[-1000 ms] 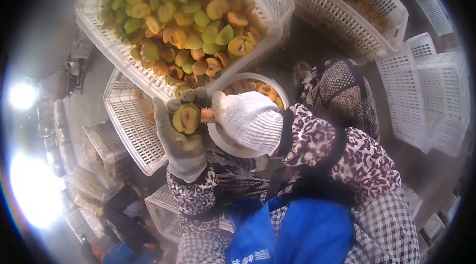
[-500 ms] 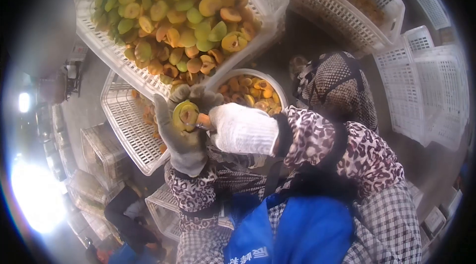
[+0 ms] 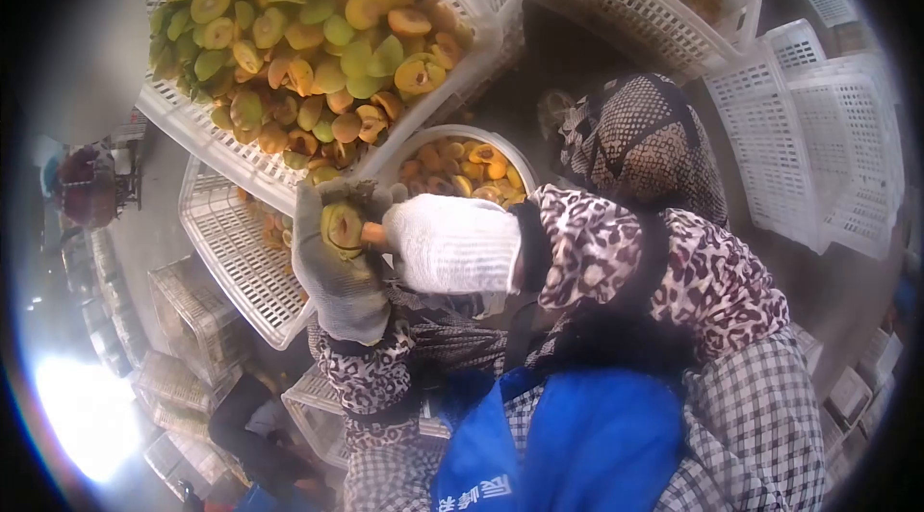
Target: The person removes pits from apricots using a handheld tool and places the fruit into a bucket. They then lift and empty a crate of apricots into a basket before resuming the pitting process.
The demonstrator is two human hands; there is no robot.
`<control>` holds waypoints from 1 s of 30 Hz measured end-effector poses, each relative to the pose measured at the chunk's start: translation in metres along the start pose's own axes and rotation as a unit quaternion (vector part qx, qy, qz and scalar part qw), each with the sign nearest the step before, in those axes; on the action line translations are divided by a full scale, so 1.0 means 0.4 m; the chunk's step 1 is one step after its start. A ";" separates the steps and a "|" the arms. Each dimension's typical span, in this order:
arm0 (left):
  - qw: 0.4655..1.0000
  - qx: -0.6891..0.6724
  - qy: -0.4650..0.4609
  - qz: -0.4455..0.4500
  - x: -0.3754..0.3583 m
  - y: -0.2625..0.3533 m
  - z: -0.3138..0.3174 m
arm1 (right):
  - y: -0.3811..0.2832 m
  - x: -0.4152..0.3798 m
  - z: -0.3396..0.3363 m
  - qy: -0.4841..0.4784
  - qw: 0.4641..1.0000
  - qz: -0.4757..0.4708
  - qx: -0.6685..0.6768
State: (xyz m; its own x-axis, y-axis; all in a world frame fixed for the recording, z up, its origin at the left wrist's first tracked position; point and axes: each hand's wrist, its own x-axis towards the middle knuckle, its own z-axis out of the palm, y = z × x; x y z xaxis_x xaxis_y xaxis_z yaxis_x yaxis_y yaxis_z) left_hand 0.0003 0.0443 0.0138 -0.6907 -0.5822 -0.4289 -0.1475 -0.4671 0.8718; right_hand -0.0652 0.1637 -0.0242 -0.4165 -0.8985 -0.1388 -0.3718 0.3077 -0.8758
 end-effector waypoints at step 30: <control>0.959 -0.008 0.215 0.186 0.131 0.041 -0.213 | 0.070 0.001 0.016 -0.092 0.992 0.084 -0.001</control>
State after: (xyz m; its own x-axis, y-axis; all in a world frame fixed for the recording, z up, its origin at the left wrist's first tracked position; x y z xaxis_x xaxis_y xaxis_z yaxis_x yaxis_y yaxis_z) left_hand 0.0221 -0.0503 -0.0145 -0.3374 -0.9293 -0.1504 0.0648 -0.1823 0.9811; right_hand -0.0705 0.1700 -0.0520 -0.3146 -0.8762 -0.3652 -0.3123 0.4588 -0.8319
